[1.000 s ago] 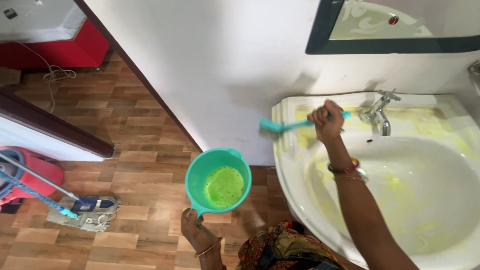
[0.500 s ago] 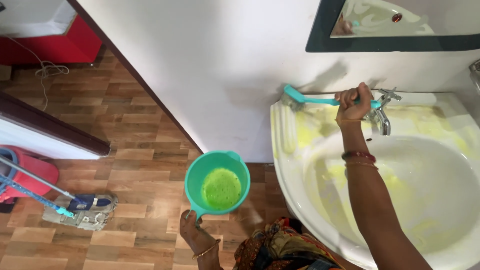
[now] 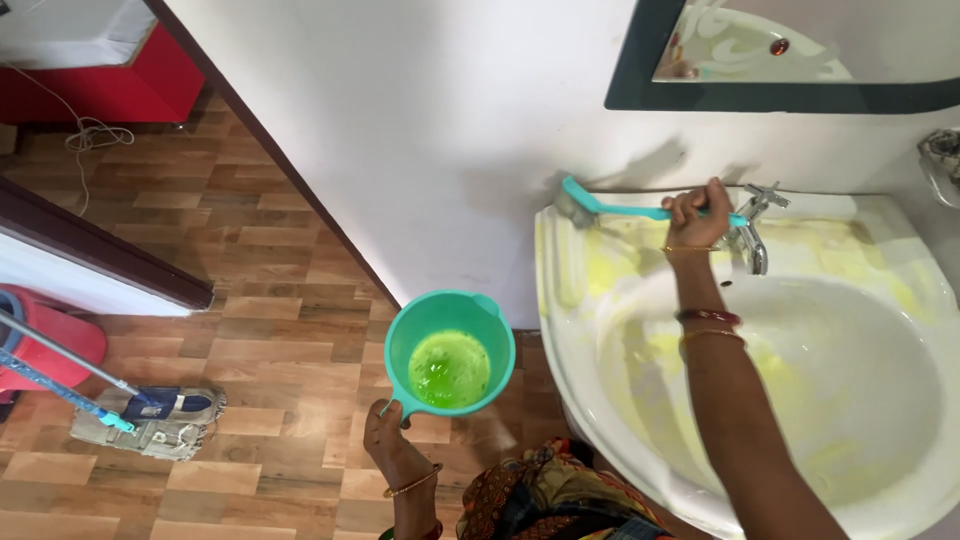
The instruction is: The person scrubs a white bathroom sink with a blue brush and yellow cleaning solution, repeatedly dipping the brush into a green cup and scrubbing the basin, faucet, and surrounding surfaces. The person occasionally rinses the brush under running water and continues scrubbing until the end of the clip.
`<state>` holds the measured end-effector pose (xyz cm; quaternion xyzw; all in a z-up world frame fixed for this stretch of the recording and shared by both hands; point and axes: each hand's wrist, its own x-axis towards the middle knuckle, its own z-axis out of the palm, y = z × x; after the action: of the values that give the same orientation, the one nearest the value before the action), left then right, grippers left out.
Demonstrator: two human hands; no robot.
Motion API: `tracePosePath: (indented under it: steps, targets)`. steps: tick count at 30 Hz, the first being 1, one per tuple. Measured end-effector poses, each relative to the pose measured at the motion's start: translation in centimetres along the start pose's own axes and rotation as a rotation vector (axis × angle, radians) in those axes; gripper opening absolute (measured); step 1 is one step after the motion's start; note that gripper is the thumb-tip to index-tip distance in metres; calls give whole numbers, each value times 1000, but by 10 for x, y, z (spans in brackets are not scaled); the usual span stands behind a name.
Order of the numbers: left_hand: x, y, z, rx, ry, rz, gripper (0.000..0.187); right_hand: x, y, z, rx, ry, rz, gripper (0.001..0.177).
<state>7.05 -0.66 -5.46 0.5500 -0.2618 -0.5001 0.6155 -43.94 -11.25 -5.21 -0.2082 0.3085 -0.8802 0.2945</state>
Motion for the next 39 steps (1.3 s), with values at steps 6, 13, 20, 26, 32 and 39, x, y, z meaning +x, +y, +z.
tracePosePath:
  steps: [6,13,20,26,32,39]
  targets:
    - [2,-3,5,15,-59,35,28,-74,10,35,-209,-275,-278,37]
    - [2,-12,-1,-6,-71,19,22,-87,-23,11,-1021,-235,-558,20]
    - [7,-20,0,-62,-111,83,21,-131,17,16,-1153,-326,-845,19]
    - [6,-13,16,-71,-147,64,22,-170,35,29,-868,-462,-674,17]
    - [6,-6,12,-94,-127,58,23,-112,-31,-36,-1043,-154,-817,22]
    - [-2,5,37,-86,-250,78,18,-126,24,39,-488,-143,-481,32]
